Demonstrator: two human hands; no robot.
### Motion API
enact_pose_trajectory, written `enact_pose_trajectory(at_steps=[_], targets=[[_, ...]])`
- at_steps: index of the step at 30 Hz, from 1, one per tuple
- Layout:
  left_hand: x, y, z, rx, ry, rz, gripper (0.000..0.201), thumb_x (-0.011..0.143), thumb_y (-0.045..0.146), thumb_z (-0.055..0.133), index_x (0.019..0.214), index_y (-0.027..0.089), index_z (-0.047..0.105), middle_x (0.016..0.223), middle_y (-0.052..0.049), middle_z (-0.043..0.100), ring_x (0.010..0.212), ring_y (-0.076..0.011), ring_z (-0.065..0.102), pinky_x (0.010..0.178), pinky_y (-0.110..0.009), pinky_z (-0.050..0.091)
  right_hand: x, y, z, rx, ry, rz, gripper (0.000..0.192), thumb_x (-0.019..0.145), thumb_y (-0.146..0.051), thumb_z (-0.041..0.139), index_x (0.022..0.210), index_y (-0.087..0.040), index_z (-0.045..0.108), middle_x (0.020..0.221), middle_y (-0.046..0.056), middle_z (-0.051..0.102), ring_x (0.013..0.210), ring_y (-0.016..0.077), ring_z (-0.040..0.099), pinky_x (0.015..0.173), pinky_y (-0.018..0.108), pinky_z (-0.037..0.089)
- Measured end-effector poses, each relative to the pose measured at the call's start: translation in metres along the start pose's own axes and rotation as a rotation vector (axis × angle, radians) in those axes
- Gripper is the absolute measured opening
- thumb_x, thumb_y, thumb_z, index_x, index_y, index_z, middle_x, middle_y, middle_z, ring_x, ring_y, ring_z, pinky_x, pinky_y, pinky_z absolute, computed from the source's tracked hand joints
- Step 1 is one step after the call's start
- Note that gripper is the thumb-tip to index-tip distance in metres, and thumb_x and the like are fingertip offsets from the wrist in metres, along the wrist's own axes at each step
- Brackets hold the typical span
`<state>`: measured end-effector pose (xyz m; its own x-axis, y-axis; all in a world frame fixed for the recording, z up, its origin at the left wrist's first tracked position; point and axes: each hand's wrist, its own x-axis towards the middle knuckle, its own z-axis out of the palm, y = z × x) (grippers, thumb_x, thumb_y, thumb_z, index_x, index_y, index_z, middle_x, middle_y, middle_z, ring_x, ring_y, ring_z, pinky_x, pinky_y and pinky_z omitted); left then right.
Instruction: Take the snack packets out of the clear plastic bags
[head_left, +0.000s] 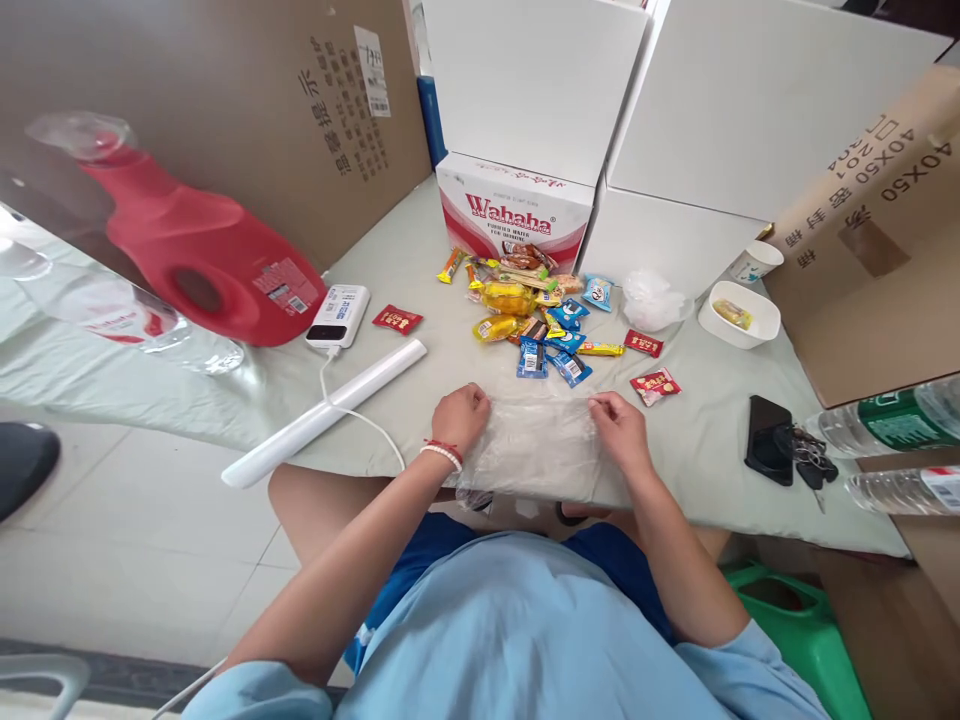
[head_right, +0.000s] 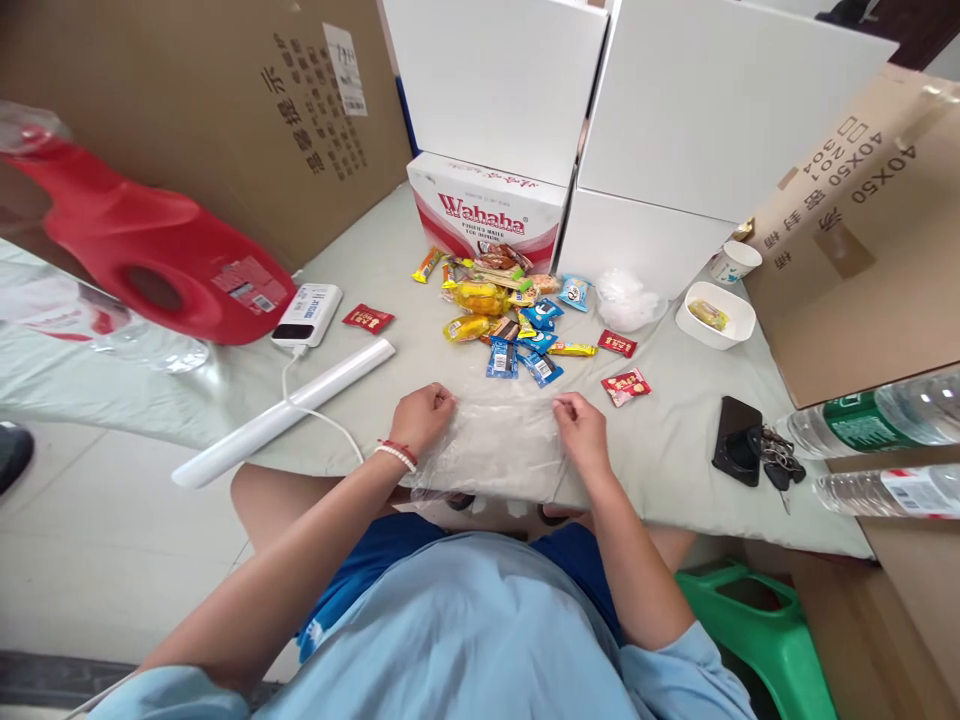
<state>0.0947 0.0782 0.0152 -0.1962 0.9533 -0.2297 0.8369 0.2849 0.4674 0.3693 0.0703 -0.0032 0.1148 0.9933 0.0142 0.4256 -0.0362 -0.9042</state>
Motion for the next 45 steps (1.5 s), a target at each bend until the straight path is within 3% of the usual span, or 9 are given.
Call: enact_pose_trajectory(at_steps=[7,12,15,20,26,31,35,38,45], targets=[[-0.006,-0.026,-0.003,-0.214,0.167,-0.049,0.022,0.092,0.041,0.053,0.094,0.022,0.064,0.07,0.0,0.066,0.069,-0.021,0.062,0.068,-0.032,0.044,-0.018,0.023,-0.037,0.052,0.126,0.144,0.044,0.082,-0.062,0.068,0.094,-0.02,0.068,0.073,0.001,0.066,0.054,0.0146,0.051,0.051,0.027,0.042],[-0.013,-0.017,-0.001,-0.123,0.556,0.289,0.029,0.096,0.038,0.05,0.107,0.018,0.067,0.104,-0.013,0.07,0.103,-0.0287,0.063,0.092,-0.043,0.048,-0.026,0.02,-0.03,0.029,0.089,0.185,0.043,0.083,-0.062,0.066,0.095,-0.021,0.066,0.072,-0.001,0.064,0.053,0.0147,0.053,0.051,0.027,0.043],[-0.016,-0.013,0.001,0.047,0.356,0.545,0.031,0.101,0.036,0.045,0.109,0.019,0.07,0.116,-0.013,0.072,0.119,-0.0297,0.061,0.101,-0.047,0.046,-0.031,0.02,-0.036,-0.057,0.017,0.157,0.041,0.087,-0.061,0.062,0.094,-0.021,0.067,0.07,-0.001,0.064,0.054,0.015,0.053,0.053,0.028,0.043],[-0.026,-0.03,0.022,0.243,0.089,0.6,0.052,0.1,0.044,0.05,0.145,0.02,0.056,0.159,-0.017,0.048,0.15,-0.0327,0.041,0.122,-0.056,0.027,-0.038,0.03,-0.067,-0.235,-0.251,0.169,0.039,0.089,-0.058,0.059,0.096,-0.021,0.07,0.073,0.001,0.067,0.061,0.0176,0.057,0.06,0.03,0.046],[-0.027,-0.034,0.028,0.267,0.052,0.573,0.065,0.103,0.051,0.037,0.161,0.021,0.037,0.168,-0.015,0.033,0.157,-0.0321,0.03,0.127,-0.063,0.011,-0.003,0.022,-0.063,-0.391,-0.073,0.075,0.047,0.087,-0.053,0.063,0.12,-0.019,0.066,0.095,0.008,0.072,0.082,0.0238,0.067,0.08,0.039,0.056],[-0.016,-0.025,0.026,0.27,0.086,0.456,0.063,0.104,0.046,0.031,0.161,0.019,0.036,0.169,-0.015,0.03,0.157,-0.0311,0.03,0.126,-0.068,0.003,-0.002,-0.011,-0.034,-0.644,0.107,-0.252,0.042,0.097,-0.034,0.051,0.131,-0.015,0.066,0.131,0.021,0.064,0.122,0.0335,0.06,0.108,0.054,0.048],[-0.016,-0.027,0.026,0.284,0.101,0.447,0.064,0.104,0.048,0.03,0.161,0.019,0.036,0.17,-0.014,0.028,0.158,-0.0297,0.027,0.126,-0.067,0.001,-0.052,-0.029,-0.021,-0.598,-0.399,-0.55,0.043,0.1,-0.028,0.052,0.141,-0.023,0.063,0.151,0.013,0.057,0.143,0.0289,0.048,0.121,0.052,0.039],[-0.019,-0.034,0.024,0.288,0.099,0.449,0.065,0.104,0.049,0.031,0.161,0.018,0.035,0.17,-0.015,0.028,0.157,-0.0306,0.028,0.126,-0.067,0.0,-0.084,-0.032,-0.028,-0.549,-0.843,-0.517,0.046,0.099,-0.029,0.059,0.144,-0.026,0.062,0.161,0.008,0.047,0.151,0.0281,0.04,0.125,0.052,0.035],[-0.026,-0.048,0.023,0.303,0.073,0.52,0.073,0.101,0.056,0.039,0.163,0.018,0.031,0.17,-0.016,0.025,0.158,-0.033,0.026,0.126,-0.067,-0.004,-0.044,-0.06,-0.069,-0.242,-1.05,-0.196,0.034,0.101,-0.044,0.056,0.125,-0.029,0.075,0.117,0.006,0.077,0.111,0.0227,0.071,0.102,0.039,0.054]])
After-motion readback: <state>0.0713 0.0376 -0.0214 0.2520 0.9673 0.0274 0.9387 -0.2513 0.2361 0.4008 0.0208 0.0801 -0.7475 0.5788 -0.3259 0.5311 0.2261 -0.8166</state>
